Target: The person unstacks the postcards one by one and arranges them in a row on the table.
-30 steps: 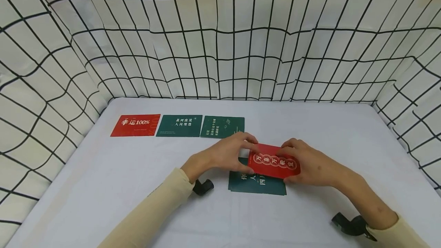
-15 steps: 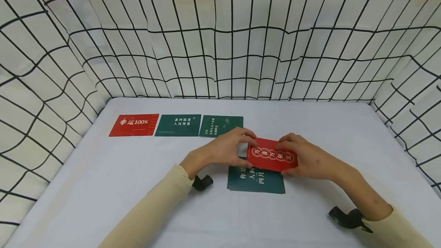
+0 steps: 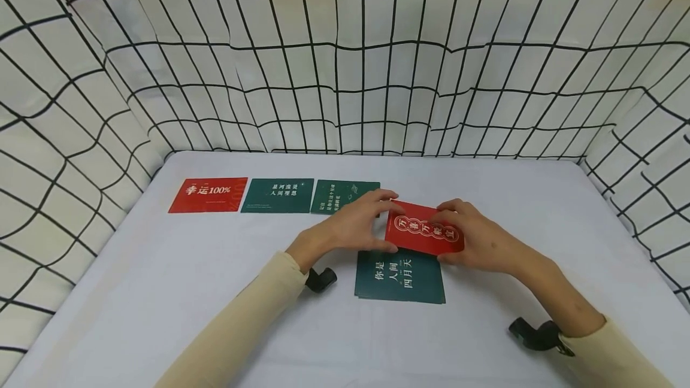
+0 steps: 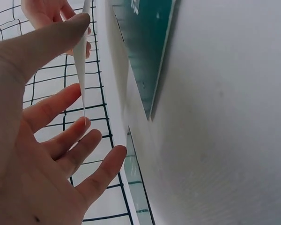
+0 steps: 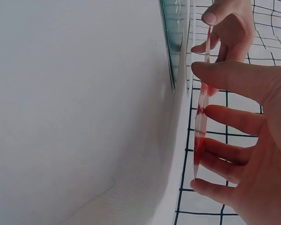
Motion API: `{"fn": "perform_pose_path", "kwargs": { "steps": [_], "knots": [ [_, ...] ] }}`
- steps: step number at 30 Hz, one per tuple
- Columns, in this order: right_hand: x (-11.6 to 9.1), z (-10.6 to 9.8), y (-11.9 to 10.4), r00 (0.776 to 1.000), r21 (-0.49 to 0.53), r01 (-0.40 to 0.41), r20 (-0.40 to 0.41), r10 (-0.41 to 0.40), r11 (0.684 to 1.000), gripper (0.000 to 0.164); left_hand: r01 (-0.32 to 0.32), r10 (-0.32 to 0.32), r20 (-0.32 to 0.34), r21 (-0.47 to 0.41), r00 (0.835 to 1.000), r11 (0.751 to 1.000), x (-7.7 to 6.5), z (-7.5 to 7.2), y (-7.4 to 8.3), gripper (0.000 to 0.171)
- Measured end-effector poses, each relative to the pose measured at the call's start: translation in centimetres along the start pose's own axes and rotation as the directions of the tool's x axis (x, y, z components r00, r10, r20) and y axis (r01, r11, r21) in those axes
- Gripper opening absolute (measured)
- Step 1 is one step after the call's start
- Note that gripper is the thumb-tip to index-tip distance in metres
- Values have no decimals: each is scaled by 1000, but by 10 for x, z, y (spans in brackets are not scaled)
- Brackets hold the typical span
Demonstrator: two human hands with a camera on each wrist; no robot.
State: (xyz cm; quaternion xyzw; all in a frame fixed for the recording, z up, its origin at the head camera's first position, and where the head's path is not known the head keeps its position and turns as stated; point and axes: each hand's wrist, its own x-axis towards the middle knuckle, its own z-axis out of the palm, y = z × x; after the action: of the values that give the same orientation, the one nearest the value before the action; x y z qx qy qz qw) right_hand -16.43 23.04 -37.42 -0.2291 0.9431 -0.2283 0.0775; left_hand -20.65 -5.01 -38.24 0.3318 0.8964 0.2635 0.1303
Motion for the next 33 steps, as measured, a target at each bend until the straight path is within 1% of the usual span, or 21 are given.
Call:
{"fn": "perform_pose_path", "kwargs": {
  "steps": [3, 8, 14, 20, 24, 30, 33],
  "knots": [
    [2, 0, 0, 1000, 4, -1, -2, 1, 1000, 75, 11, -11, -8, -5, 1000, 1000, 2, 0, -3, 70],
    [5, 0, 2, 1000, 4, 9, -9, -9, 1000, 77, 3, -3, -26, -6, 1000, 1000, 5, 0, -6, 68],
    [9, -1, 2, 999, 19, 13, -35, -13, 1000, 79, 12, -11, -65, 9, 998, 1000, 7, -3, -8, 67],
    [13, -5, 0, 994, 0, -47, -94, 46, 999, 82, 29, -29, -91, -6, 995, 1000, 8, -5, -11, 66],
    [16, -7, -2, 988, 16, -92, -119, 94, 996, 83, 37, -39, -110, -18, 993, 999, 9, -5, -14, 66],
    [23, -8, -5, 982, 44, -155, -99, 159, 987, 85, 43, -45, -145, -22, 988, 999, 9, -7, -17, 66],
    [27, -8, -7, 976, 70, -195, -81, 201, 978, 88, 56, -59, -149, -24, 987, 998, 8, -9, -18, 67]
  ]
}}
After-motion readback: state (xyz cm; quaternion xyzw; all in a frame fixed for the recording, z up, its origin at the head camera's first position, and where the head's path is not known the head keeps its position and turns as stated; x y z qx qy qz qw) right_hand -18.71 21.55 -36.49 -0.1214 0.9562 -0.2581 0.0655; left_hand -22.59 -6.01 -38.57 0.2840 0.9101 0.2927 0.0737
